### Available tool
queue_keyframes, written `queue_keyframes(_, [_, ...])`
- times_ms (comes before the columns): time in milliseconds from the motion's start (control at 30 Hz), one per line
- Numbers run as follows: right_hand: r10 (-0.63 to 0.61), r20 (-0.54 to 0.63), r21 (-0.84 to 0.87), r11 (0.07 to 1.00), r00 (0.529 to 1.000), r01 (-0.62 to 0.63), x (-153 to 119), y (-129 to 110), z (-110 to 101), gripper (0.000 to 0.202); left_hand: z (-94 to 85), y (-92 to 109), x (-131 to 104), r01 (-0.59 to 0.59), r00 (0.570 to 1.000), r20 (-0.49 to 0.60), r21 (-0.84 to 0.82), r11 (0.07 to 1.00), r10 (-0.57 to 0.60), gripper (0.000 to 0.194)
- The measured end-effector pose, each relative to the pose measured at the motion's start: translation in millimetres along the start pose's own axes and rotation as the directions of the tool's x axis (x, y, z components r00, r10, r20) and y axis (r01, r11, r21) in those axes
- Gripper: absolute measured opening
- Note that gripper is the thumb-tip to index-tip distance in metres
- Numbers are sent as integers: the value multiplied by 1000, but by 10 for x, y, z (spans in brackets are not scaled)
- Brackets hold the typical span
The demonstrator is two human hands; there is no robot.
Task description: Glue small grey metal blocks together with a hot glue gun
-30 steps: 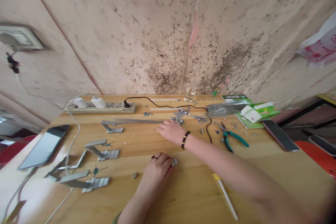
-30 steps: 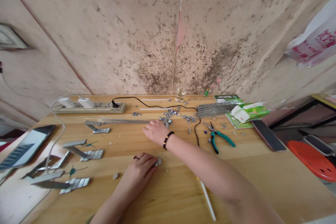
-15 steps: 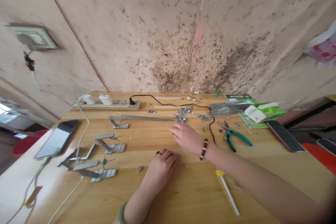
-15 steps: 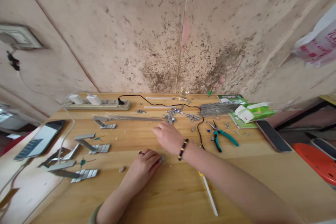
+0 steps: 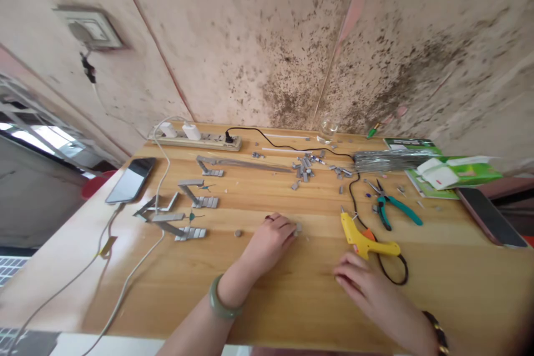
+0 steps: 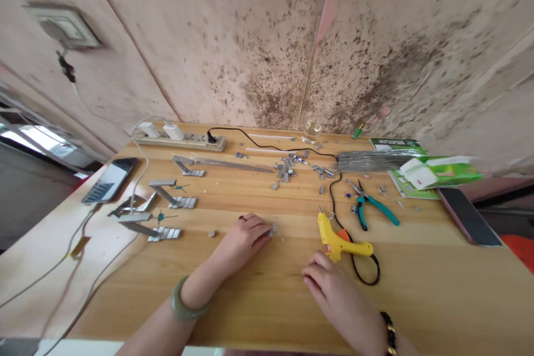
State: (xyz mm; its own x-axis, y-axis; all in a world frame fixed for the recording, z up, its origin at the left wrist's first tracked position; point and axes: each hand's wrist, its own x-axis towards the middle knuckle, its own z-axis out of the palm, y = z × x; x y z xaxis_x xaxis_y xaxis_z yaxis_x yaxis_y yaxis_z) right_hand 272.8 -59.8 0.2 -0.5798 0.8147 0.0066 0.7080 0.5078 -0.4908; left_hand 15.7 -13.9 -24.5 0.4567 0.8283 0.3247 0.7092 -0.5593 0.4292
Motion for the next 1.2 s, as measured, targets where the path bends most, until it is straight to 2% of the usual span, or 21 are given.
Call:
queue_keyframes(167, [-32, 9, -93, 995, 999, 33, 179, -172, -94, 19, -3, -8, 6, 0, 1000, 22, -15, 1000, 0, 14])
queue_keyframes(233, [-63, -36, -166, 985, 997, 56, 292, -207, -123, 17, 2, -20, -1, 0, 1000, 25, -21, 1000, 0, 15])
queue_keyframes(400, [-49, -101, -270, 963, 994, 20, 510, -178, -48, 21, 8, -62, -11, -8, 1000, 8, -33, 999, 8, 15])
queue_keyframes(633, [-36, 34, -439, 897, 999, 47, 550, -157, 50, 17, 12, -82, 20, -48, 999, -12, -79, 996, 47, 17])
queue_keyframes(767, [-17, 12, -304, 952, 1000, 20, 542, -151, 16, 8, 24, -87, 19, -56, 998, -14, -81, 995, 55, 18])
queue_keyframes(900, [48, -29, -191, 980, 998, -53, 535, -129, -14, 19, 21, -99, 25, -50, 999, -19, -35, 998, 49, 15])
queue_keyframes(1033, [67, -44, -165, 984, 997, -73, 526, -123, -9, 25, 34, -126, 21, -25, 998, -62, -17, 1000, 24, 16])
queue_keyframes(1200, [87, -42, -175, 980, 995, -93, 566, -138, -7, 20, 45, -155, 9, -13, 996, -89, -11, 1000, 12, 18])
